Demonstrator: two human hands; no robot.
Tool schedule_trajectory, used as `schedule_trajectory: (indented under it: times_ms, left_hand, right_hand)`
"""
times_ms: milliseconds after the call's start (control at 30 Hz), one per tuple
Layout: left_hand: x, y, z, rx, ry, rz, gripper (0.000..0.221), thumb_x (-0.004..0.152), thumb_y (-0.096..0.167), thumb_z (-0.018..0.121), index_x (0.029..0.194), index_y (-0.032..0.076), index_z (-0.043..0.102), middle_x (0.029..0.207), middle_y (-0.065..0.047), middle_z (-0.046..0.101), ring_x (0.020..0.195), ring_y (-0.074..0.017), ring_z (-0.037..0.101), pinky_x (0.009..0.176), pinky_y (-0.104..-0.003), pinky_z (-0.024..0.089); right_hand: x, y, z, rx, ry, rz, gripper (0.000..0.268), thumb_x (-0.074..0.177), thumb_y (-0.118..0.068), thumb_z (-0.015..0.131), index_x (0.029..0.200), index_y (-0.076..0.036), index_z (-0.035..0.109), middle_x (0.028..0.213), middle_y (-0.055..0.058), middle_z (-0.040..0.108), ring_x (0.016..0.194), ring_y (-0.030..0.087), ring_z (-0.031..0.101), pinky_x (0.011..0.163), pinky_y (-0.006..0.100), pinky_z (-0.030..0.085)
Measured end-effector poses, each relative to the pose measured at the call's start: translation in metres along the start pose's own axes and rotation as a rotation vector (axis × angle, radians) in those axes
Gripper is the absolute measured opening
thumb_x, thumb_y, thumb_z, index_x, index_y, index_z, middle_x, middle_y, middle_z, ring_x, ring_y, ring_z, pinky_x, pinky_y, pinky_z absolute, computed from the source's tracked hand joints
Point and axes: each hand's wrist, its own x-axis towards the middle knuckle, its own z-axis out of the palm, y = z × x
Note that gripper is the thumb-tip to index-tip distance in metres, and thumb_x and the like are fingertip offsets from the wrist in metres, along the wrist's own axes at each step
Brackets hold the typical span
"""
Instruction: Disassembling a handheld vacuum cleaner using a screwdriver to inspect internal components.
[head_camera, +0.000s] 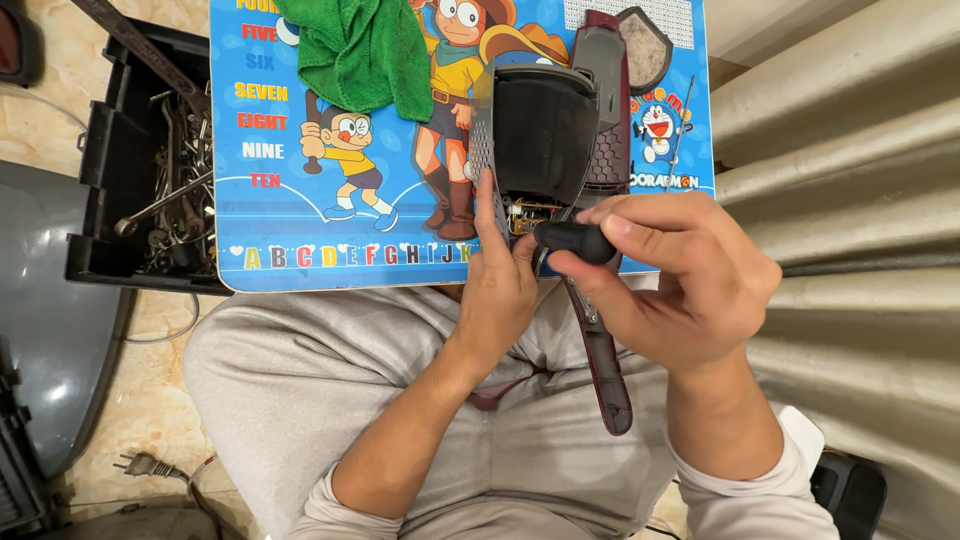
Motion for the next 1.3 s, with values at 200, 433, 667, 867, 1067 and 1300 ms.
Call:
schedule_trajectory:
  times_ms: [200, 433, 667, 867, 1067, 1300]
  left_hand:
    - [-0.001, 0.002, -0.001, -0.004, -0.012, 0.018, 0.081, 0.118, 0.005, 0.052, 0.181, 0.009, 0.003, 0.171, -0.038, 0.054, 0.139, -0.0531, 0.073, 0.114, -0.048, 0.057]
    - [-0.001, -0.001, 0.001, -0.016, -0.005, -0.021, 0.082, 0.118, 0.005, 0.055, 0.182, 0.011, 0.005, 0.139, -0.032, 0.079, 0.098, -0.0423, 0.084, 0.095, -0.043, 0.062]
    - [0.001, 0.001, 0.000, 0.009, -0.002, 0.014, 0.081, 0.118, 0.008, 0.054, 0.181, 0.010, 0.004, 0.183, -0.035, 0.041, 0.137, -0.0549, 0.073, 0.107, -0.047, 0.059]
    - [0.000, 0.002, 0.001, 0.038, 0.006, -0.060, 0.081, 0.120, 0.015, 0.056, 0.182, 0.013, 0.004, 0.137, -0.032, 0.080, 0.088, -0.0502, 0.080, 0.079, -0.048, 0.060]
    - [0.002, 0.004, -0.001, 0.079, 0.001, -0.096, 0.081, 0.119, 0.020, 0.055, 0.182, 0.013, 0.003, 0.127, -0.034, 0.081, 0.061, -0.0495, 0.062, 0.064, -0.053, 0.047]
    - [0.002, 0.006, -0.001, 0.030, -0.006, -0.101, 0.081, 0.119, 0.019, 0.055, 0.181, 0.014, 0.003, 0.137, -0.030, 0.081, 0.080, -0.0502, 0.078, 0.074, -0.050, 0.058]
  right_hand:
    - [0.011, -0.010, -0.010, 0.145, -0.169, 0.104, 0.015, 0.109, 0.005, 0.072, 0.122, 0.007, 0.064, 0.116, 0.032, 0.075, 0.109, 0.046, 0.086, 0.099, 0.049, 0.075]
    - [-0.004, -0.002, -0.002, 0.051, 0.073, 0.121, 0.042, 0.090, -0.013, 0.101, 0.108, -0.006, 0.064, 0.109, 0.029, 0.073, 0.096, 0.037, 0.082, 0.089, 0.046, 0.072]
    - [-0.007, -0.002, -0.003, 0.354, -0.061, 0.240, 0.021, 0.113, 0.006, 0.068, 0.128, -0.004, 0.058, 0.129, 0.032, 0.077, 0.124, 0.048, 0.086, 0.110, 0.050, 0.078]
    - [-0.017, 0.003, 0.011, 0.185, 0.223, 0.250, 0.034, 0.094, -0.006, 0.096, 0.109, -0.010, 0.066, 0.112, 0.020, 0.068, 0.100, 0.036, 0.085, 0.092, 0.042, 0.073]
    - [-0.017, 0.009, 0.016, 0.393, 0.112, 0.237, 0.012, 0.116, -0.008, 0.068, 0.127, -0.005, 0.062, 0.123, 0.028, 0.076, 0.116, 0.050, 0.086, 0.107, 0.056, 0.079]
    - [-0.020, 0.009, 0.021, 0.265, 0.210, 0.218, 0.026, 0.107, -0.008, 0.081, 0.125, -0.007, 0.062, 0.113, 0.026, 0.072, 0.106, 0.042, 0.084, 0.105, 0.052, 0.074]
